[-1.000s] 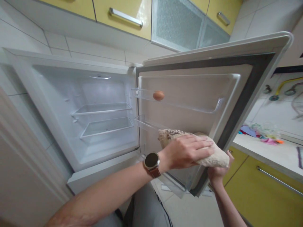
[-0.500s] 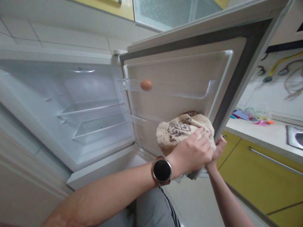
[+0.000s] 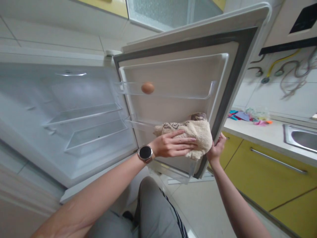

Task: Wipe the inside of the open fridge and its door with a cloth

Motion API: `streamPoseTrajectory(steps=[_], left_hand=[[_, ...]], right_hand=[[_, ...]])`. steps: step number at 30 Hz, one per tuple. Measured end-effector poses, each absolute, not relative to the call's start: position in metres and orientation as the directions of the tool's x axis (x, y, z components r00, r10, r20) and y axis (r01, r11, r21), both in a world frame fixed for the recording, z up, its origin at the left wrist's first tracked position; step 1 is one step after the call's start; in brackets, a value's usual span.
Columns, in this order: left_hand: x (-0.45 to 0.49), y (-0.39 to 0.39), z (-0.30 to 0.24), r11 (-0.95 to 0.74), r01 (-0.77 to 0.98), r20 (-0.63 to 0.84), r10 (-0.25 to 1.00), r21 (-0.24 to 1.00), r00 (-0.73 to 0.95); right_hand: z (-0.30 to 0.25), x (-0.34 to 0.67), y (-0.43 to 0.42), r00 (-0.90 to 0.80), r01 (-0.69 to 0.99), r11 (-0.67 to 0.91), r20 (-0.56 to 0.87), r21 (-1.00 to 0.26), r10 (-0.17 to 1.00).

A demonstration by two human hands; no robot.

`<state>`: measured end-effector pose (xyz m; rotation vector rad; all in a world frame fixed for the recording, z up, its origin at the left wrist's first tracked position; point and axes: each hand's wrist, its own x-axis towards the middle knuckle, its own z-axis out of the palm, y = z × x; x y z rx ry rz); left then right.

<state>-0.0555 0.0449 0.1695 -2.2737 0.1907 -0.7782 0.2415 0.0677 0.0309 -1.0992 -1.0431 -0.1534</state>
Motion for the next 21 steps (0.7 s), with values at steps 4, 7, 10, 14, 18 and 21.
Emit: streamPoseTrajectory(steps=[4,7,10,14,18,21], left_hand=[[-0.087,0.064,0.173,-0.8,0.125,0.468,-0.209,-0.586,0.859],[-0.119,0.077,0.174,-0.834,0.217,0.459,-0.048,-0.508,0.887],[-0.15,0.089,0.173,-0.865,0.301,0.496,0.07,-0.402,0.866],[-0.178,0.098,0.168,-0.861,0.372,0.56,0.129,-0.346,0.819],[-0.184,0.099,0.162,-0.846,0.448,0.644,0.174,-0.29,0.745],[-0.174,0.099,0.162,-0.79,0.584,0.781,0.24,-0.188,0.577]], right_hand=[[0.031,0.253,0.086,0.526,0.567,0.515,0.764,-0.643,0.374],[0.032,0.259,0.098,0.52,0.539,0.537,0.758,-0.649,0.393],[0.033,0.262,0.108,0.502,0.529,0.565,0.77,-0.634,0.394],[0.036,0.265,0.116,0.488,0.535,0.568,0.778,-0.625,0.396],[0.036,0.267,0.12,0.489,0.534,0.562,0.773,-0.632,0.404],[0.035,0.268,0.121,0.495,0.534,0.56,0.772,-0.633,0.4]])
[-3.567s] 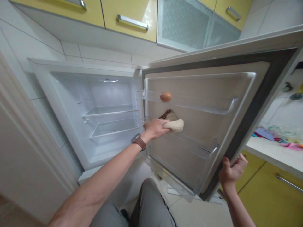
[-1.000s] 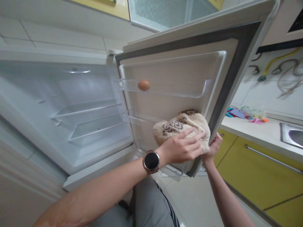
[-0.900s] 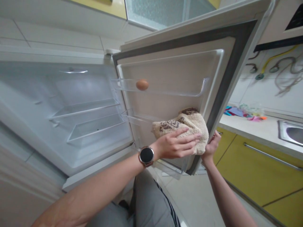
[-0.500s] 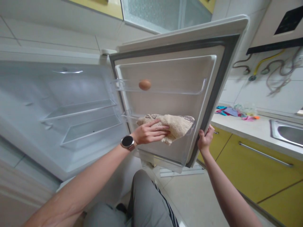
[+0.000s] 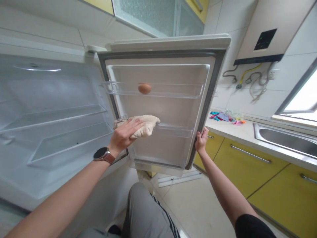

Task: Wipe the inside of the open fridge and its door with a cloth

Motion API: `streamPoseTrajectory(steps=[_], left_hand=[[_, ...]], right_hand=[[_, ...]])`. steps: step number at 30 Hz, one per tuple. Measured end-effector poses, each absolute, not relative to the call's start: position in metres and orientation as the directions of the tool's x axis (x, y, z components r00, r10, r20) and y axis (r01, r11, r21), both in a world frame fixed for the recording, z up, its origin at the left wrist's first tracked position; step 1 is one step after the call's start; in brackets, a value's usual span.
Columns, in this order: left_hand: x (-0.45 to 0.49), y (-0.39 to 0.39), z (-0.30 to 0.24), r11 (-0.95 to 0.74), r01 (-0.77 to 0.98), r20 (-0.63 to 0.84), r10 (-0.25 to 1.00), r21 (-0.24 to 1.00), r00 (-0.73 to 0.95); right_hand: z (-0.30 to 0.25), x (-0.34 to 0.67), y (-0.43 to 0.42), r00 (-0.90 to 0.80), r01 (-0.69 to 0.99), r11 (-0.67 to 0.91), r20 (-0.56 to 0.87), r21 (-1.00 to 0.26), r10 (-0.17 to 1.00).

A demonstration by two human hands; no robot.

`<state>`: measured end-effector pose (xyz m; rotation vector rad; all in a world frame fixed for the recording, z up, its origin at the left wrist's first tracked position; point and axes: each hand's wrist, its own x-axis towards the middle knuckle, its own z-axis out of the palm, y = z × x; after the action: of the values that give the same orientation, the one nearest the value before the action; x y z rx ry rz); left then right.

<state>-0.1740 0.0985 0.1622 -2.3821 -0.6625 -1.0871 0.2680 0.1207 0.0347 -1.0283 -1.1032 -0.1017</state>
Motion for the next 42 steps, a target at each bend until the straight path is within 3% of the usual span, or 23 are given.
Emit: streamPoseTrajectory(steps=[4,7,11,15,23,28,31,34,36,39,40,42], left_hand=[[-0.144,0.091,0.175,-0.613,0.79,0.807,0.455,-0.024,0.378],[-0.118,0.078,0.19,-0.505,0.863,0.695,0.619,-0.006,0.367],[-0.086,0.06,0.206,-0.467,0.884,0.589,0.705,-0.032,0.394],[-0.045,0.045,0.218,-0.534,0.843,0.511,0.708,-0.063,0.487],[-0.017,0.037,0.213,-0.767,0.633,0.505,0.509,-0.1,0.697],[-0.068,0.066,0.203,-0.717,0.694,0.515,0.572,-0.063,0.638],[-0.103,0.074,0.205,-0.655,0.754,0.55,0.648,0.047,0.527],[-0.126,0.061,0.215,-0.675,0.702,0.642,0.646,0.228,0.412],[-0.128,0.042,0.224,-0.735,0.578,0.718,0.609,0.354,0.335],[-0.114,0.009,0.238,-0.764,0.341,0.751,0.629,0.548,0.202],[-0.107,0.0,0.242,-0.743,0.253,0.729,0.664,0.619,0.167],[-0.09,-0.014,0.246,-0.657,0.074,0.647,0.753,0.75,0.123]], right_hand=[[0.033,0.266,0.118,0.499,0.514,0.577,0.768,-0.635,0.401],[0.034,0.264,0.114,0.505,0.505,0.586,0.767,-0.634,0.396],[0.036,0.259,0.11,0.51,0.516,0.579,0.77,-0.631,0.383],[0.037,0.256,0.106,0.52,0.521,0.58,0.772,-0.626,0.365],[0.032,0.26,0.099,0.492,0.538,0.573,0.783,-0.618,0.382],[0.025,0.262,0.095,0.461,0.573,0.558,0.799,-0.601,0.387],[0.022,0.264,0.096,0.445,0.591,0.544,0.803,-0.595,0.396],[0.025,0.265,0.091,0.409,0.62,0.506,0.797,-0.6,0.444],[0.032,0.261,0.079,0.394,0.678,0.452,0.806,-0.58,0.443],[0.05,0.239,0.04,0.43,0.746,0.393,0.84,-0.537,0.332],[0.055,0.228,0.023,0.438,0.718,0.437,0.839,-0.542,0.322],[0.063,0.2,-0.013,0.415,0.499,0.62,0.795,-0.606,0.443]])
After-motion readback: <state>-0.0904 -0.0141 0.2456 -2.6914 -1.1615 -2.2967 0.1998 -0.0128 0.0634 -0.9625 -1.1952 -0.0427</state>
